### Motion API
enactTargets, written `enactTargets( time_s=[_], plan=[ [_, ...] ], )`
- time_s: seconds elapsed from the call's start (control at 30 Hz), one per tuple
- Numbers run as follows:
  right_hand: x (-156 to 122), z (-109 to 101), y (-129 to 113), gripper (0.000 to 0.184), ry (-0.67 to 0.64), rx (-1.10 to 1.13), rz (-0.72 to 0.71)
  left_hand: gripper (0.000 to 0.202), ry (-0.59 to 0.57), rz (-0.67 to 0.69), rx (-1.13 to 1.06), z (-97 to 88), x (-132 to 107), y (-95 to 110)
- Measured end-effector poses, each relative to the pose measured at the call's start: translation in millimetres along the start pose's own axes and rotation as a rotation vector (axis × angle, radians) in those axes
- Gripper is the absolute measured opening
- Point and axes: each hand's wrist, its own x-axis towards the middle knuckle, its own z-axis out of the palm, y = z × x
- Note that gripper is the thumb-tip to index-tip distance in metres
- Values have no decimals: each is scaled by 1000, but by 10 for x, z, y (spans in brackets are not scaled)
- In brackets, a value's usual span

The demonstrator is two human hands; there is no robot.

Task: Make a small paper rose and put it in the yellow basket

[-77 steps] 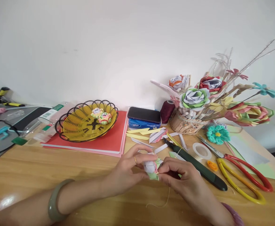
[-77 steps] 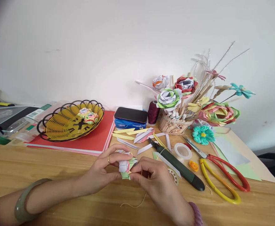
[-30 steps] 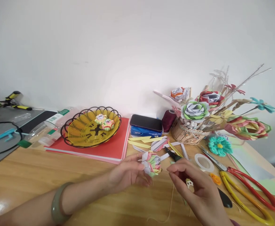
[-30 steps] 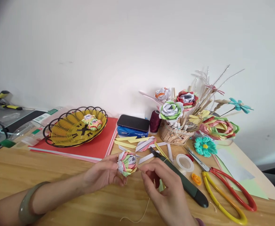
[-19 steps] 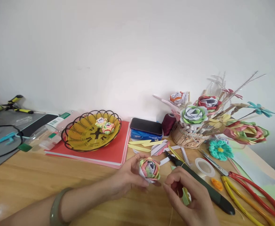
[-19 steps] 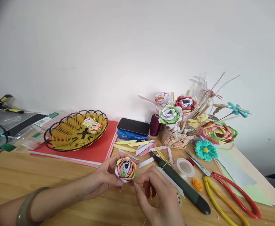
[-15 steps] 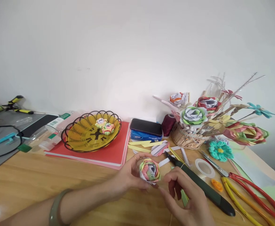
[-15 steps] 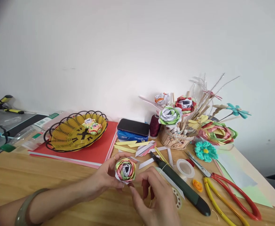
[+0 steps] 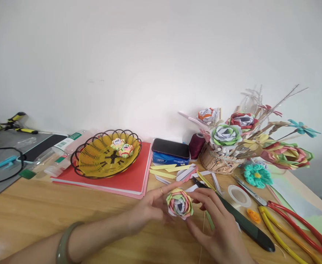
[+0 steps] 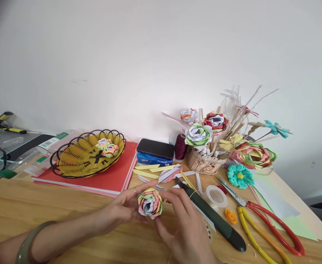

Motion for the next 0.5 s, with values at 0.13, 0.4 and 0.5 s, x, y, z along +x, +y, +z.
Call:
enactTargets(
  time_s=[0.13,0.4,0.5],
  plan=[
    [30,-19,18,38,-35,5,-22,45,75,-5,102,-29,1,54],
    [14,9,37,43,-75,153,93,61,144,-22,222,-43,32,28],
    [28,-5,21,34,-76,311,221,60,79,-33,200,-42,26,27]
  ],
)
